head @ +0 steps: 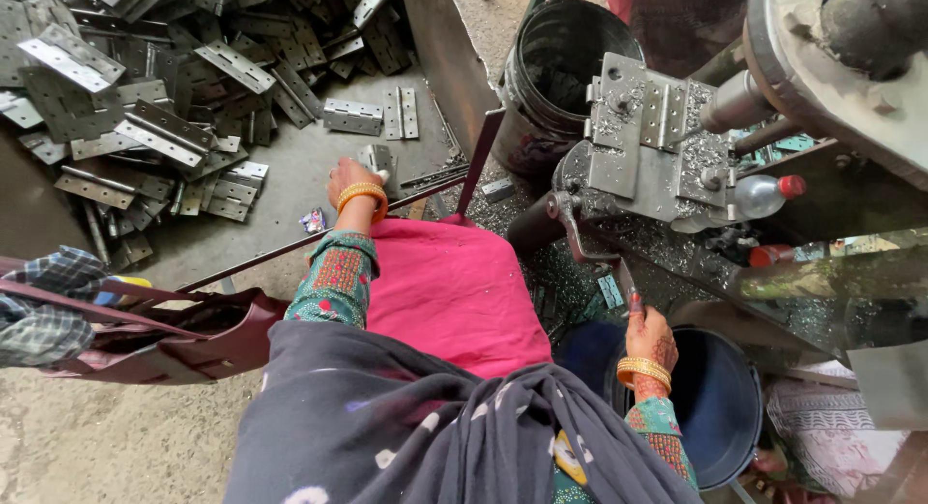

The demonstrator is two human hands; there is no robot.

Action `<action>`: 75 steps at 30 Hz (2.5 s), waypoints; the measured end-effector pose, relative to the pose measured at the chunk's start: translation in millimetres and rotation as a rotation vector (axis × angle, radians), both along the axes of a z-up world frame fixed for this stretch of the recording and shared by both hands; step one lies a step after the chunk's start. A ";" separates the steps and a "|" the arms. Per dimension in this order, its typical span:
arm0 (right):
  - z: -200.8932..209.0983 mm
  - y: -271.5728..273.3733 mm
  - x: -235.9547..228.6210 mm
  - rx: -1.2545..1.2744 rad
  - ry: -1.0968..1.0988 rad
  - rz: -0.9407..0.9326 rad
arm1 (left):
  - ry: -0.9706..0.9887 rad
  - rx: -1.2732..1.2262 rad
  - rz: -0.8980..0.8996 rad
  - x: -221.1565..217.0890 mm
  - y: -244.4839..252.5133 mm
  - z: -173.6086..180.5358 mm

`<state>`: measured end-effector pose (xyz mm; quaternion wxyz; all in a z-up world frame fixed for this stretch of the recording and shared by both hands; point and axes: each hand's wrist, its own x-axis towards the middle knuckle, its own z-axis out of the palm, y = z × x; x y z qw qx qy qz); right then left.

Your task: The person repeatedly picks small metal plates from a nearby bin, places them into a punch press, and operates the machine to create holes. After each cycle, the person removes the finished plate and returns it to the bin.

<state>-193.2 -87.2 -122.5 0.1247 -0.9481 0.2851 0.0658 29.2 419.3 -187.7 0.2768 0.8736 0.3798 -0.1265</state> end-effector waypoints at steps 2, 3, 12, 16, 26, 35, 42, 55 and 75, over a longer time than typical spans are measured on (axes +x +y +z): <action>-7.8 -1.1 3.8 -0.005 0.007 -0.009 | -0.075 0.187 -0.106 11.8 -2.7 5.3; -11.8 -1.5 5.3 0.004 -0.013 -0.005 | -0.112 0.280 -0.161 19.5 -3.4 7.3; -8.4 -1.0 4.3 0.054 0.025 -0.045 | -0.195 0.628 -0.451 36.2 20.7 -1.5; -19.2 -5.1 1.4 0.014 -0.007 -0.006 | 0.017 0.193 -0.674 22.2 42.8 28.2; -19.9 -8.3 -4.2 0.101 -0.102 -0.023 | -0.694 -0.108 -1.050 -58.0 -248.6 202.7; 42.5 -12.8 14.4 0.092 -0.012 0.144 | -0.806 0.271 -1.071 -57.2 -392.7 137.9; 25.0 -24.3 29.6 0.098 0.026 0.060 | -0.626 0.393 -1.116 -19.7 -390.6 150.0; -42.5 -43.8 1.4 0.170 -0.005 -0.071 | -0.744 0.424 -1.084 -6.1 -392.4 119.4; -14.0 -4.8 -1.9 0.195 0.064 -0.130 | -0.583 0.395 -1.195 10.5 -387.2 121.3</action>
